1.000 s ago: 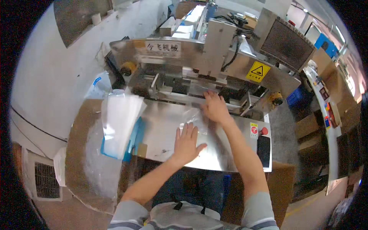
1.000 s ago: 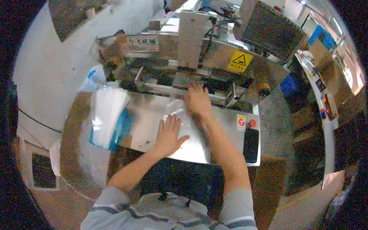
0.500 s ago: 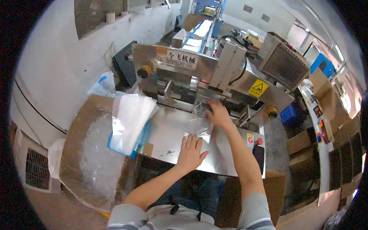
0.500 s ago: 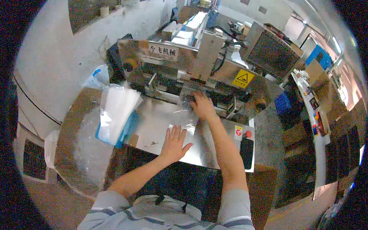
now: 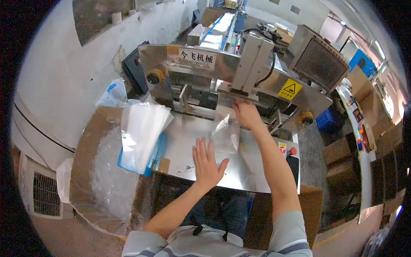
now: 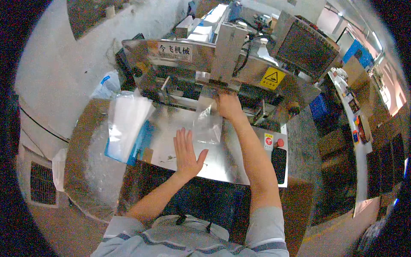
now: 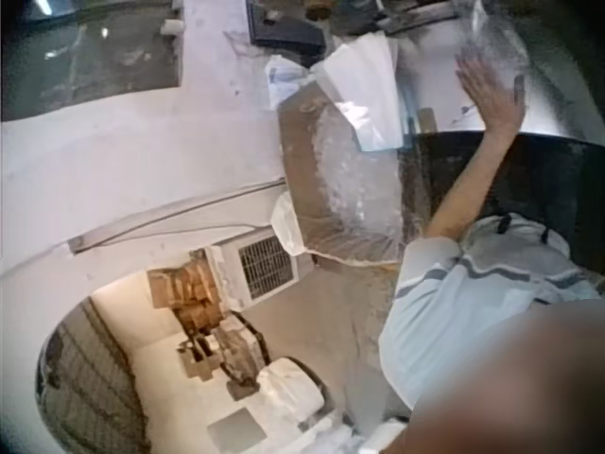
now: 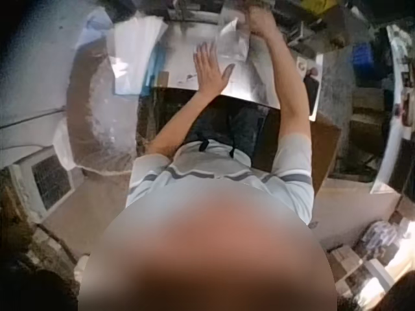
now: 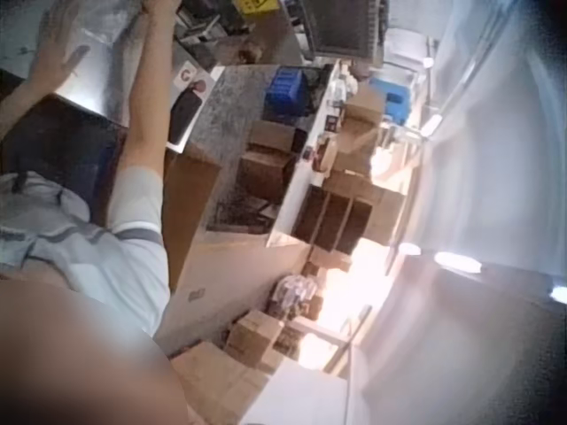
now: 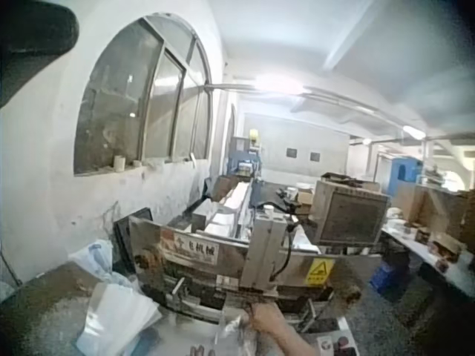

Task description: Apply liquid to a production machine and then manually bag stacks of paper into plastic sleeves.

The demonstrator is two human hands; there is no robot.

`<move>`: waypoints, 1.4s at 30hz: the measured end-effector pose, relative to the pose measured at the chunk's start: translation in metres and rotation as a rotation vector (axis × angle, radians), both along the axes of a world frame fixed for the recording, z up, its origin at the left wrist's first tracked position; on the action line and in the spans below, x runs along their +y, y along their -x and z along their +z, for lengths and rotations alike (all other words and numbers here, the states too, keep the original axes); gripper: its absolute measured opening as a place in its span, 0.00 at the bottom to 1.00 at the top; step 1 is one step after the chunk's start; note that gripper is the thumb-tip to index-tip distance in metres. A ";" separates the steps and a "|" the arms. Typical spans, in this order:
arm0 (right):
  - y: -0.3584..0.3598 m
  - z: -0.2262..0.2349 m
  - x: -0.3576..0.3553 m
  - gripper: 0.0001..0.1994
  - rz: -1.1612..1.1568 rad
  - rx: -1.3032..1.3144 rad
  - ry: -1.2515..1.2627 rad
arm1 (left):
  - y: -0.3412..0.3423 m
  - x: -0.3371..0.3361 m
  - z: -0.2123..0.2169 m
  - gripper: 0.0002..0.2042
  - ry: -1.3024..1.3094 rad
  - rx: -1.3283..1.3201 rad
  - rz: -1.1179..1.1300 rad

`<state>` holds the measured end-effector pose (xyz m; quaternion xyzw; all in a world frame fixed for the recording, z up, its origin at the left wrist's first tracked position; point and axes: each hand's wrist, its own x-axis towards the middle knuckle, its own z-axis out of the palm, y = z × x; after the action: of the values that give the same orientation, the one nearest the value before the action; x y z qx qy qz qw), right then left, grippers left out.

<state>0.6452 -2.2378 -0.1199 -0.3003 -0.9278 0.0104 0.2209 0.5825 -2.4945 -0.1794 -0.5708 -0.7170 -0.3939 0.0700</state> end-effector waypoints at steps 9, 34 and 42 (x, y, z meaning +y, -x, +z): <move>-0.022 -0.012 -0.003 0.18 -0.082 0.124 0.254 | 0.001 -0.002 -0.005 0.41 -0.031 -0.093 -0.010; -0.046 -0.070 -0.103 0.33 -0.217 0.889 0.966 | 0.052 0.090 -0.011 0.39 0.037 -0.867 -0.055; -0.057 -0.035 -0.139 0.27 -0.163 0.951 1.040 | 0.038 0.070 0.031 0.25 0.046 -1.280 -0.146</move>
<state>0.7023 -2.3768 -0.1545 -0.3981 -0.5803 0.5655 0.4301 0.5445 -2.4240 -0.1480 -0.2716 -0.5844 -0.6448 -0.4109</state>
